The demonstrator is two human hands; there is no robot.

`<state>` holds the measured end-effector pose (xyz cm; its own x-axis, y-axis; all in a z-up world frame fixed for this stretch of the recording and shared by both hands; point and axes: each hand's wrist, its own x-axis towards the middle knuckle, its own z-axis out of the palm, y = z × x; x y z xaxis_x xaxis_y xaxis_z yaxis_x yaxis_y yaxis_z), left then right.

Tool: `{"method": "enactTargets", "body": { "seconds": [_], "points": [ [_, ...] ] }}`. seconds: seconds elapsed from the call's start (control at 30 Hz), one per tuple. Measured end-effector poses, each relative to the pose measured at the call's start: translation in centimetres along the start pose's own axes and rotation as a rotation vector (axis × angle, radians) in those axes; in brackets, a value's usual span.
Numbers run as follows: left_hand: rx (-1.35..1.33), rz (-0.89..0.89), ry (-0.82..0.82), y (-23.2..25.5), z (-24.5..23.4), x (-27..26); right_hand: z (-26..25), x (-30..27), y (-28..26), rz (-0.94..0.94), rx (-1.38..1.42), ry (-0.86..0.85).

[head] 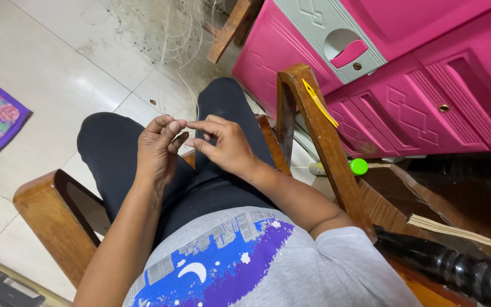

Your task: Repairing a fishing net using a shuttle and scissors while sitting in a chair.

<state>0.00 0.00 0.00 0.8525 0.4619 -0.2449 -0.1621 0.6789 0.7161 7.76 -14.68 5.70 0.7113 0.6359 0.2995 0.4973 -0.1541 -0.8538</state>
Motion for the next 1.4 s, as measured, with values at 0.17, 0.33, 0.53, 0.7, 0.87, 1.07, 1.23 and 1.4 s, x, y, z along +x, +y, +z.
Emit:
{"method": "enactTargets", "body": {
  "seconds": [0.17, 0.33, 0.53, 0.7, 0.87, 1.07, 1.23, 1.4],
  "points": [
    [0.092, 0.029, 0.018, 0.9, 1.0, -0.2, 0.3, 0.4, -0.3, 0.137, 0.212, -0.006],
    [0.086, 0.047, 0.018, 0.4, 0.9, -0.2, -1.2, -0.6, -1.9, 0.23, 0.453, -0.144],
    [0.092, 0.04, 0.017, 0.5, 1.6, -0.7, 0.1, -0.2, -0.6, 0.262, 0.403, 0.042],
    [0.176, 0.109, 0.036, 0.6, 0.7, 0.0, 1.6, 0.0, 1.2, 0.249, 0.533, -0.016],
    [0.079, 0.1, 0.11, 1.0, 0.4, 0.2, -2.5, -1.9, -2.6, 0.137, 0.435, -0.126],
    [0.016, 0.06, 0.091, 0.6, 1.3, -0.5, -4.4, -2.1, -6.2, -0.147, 0.337, -0.179],
    [0.013, 0.024, 0.048, 0.2, 0.8, 0.0, -2.9, -1.2, -5.5, -0.276, 0.477, -0.2],
    [-0.092, -0.088, 0.041, 1.9, 1.6, -0.6, -0.6, -2.7, -2.6, 0.185, 0.853, 0.074]
  ]
}}
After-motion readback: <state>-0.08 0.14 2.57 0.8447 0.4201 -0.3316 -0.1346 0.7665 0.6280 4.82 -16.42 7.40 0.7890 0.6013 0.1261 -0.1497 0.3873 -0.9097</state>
